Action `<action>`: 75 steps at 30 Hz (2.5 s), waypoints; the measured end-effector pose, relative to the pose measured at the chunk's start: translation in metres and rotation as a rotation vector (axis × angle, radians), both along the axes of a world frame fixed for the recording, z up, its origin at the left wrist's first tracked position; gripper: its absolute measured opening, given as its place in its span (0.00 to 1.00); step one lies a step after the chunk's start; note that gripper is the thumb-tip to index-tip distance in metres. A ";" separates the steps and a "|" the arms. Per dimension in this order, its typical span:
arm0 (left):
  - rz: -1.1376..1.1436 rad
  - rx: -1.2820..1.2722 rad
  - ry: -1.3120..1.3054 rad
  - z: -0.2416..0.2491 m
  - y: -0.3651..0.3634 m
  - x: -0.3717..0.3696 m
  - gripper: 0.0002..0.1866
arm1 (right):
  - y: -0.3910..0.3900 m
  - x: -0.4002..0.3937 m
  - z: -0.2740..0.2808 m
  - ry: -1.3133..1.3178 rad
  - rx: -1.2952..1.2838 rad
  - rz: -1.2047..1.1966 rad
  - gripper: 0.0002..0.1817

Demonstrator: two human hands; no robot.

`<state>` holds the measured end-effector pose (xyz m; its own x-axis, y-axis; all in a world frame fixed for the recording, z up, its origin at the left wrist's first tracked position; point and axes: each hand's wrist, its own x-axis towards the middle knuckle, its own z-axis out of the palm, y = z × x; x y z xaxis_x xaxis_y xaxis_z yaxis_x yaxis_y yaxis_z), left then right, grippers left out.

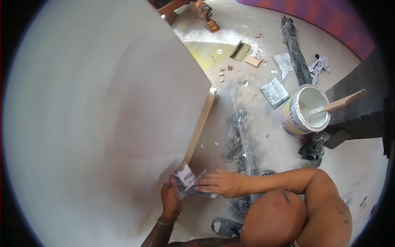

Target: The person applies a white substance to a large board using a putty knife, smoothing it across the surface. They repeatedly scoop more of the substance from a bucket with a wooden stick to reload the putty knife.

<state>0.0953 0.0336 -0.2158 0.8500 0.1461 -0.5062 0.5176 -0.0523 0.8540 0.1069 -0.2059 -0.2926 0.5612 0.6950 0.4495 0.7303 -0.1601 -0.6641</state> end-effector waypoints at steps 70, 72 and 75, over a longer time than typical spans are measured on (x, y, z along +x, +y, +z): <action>-0.361 0.734 0.245 -0.089 -0.083 0.068 0.20 | -0.050 0.044 -0.073 0.554 0.152 -0.352 0.34; -0.417 0.679 0.347 -0.082 -0.087 0.081 0.21 | -0.049 0.045 -0.073 0.629 0.099 -0.417 0.30; -0.333 0.458 0.377 -0.065 -0.092 0.103 0.23 | -0.053 0.054 -0.075 0.623 0.095 -0.552 0.27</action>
